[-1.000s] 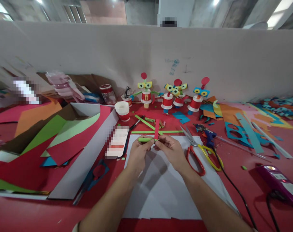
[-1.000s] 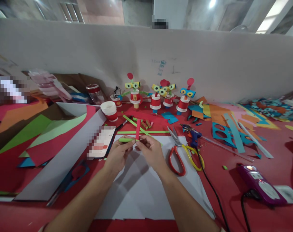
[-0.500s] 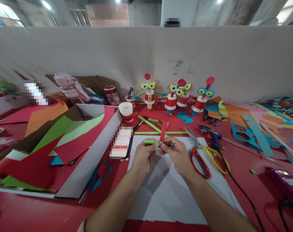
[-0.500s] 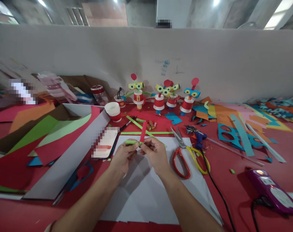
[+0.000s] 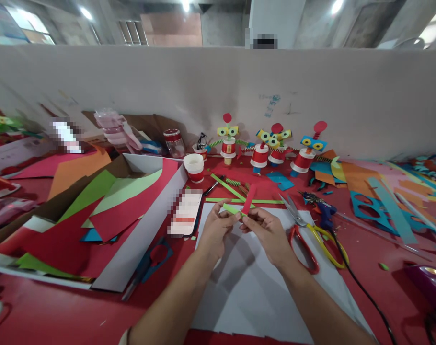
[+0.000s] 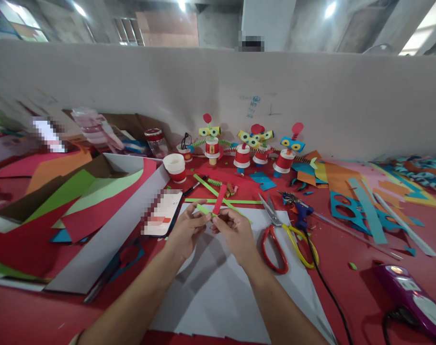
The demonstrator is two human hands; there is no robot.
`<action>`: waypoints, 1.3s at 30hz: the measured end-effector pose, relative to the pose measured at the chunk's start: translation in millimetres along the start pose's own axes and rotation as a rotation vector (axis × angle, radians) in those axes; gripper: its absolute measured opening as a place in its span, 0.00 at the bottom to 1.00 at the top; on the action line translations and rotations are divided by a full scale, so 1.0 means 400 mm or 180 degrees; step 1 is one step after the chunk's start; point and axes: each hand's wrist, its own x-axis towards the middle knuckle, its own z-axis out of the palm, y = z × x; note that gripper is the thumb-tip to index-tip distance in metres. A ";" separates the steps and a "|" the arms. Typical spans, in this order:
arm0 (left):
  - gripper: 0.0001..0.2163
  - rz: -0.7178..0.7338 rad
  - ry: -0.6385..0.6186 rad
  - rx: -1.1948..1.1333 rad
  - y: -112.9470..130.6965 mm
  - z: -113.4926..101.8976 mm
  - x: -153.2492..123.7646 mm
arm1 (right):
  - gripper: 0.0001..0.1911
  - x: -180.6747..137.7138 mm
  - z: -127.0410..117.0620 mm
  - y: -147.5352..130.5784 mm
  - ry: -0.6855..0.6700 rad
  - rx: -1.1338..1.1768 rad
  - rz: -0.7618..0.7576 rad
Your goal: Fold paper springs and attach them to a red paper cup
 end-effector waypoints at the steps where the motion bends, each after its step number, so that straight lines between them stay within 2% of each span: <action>1: 0.23 0.0009 -0.0035 -0.0040 -0.001 -0.001 0.001 | 0.10 -0.001 0.004 0.004 0.0031 0.0032 -0.0054; 5: 0.16 0.0009 -0.0224 -0.0075 -0.010 0.001 0.000 | 0.08 -0.005 0.012 0.015 0.0197 0.0016 -0.0228; 8: 0.15 -0.0263 -0.0355 -0.0032 -0.015 0.008 -0.006 | 0.07 -0.007 0.012 0.015 0.0285 0.0029 -0.0314; 20: 0.12 -0.0465 -0.0363 -0.0111 -0.007 -0.007 0.000 | 0.12 -0.015 0.028 0.017 0.0174 0.0206 -0.0274; 25: 0.12 -0.0306 -0.0410 -0.0044 -0.013 -0.011 0.011 | 0.13 -0.008 0.010 0.009 0.0083 -0.0165 -0.0195; 31: 0.11 -0.0240 -0.0279 -0.0086 -0.016 -0.016 0.015 | 0.14 -0.009 -0.008 0.008 0.0145 -0.1055 -0.0451; 35: 0.07 -0.0610 -0.0351 -0.0203 0.010 -0.006 0.004 | 0.15 -0.002 -0.030 -0.004 0.0079 -0.0983 -0.0490; 39: 0.05 -0.0938 -0.0513 -0.0087 0.031 -0.003 -0.005 | 0.11 0.010 -0.053 -0.021 -0.0320 -0.0721 -0.0585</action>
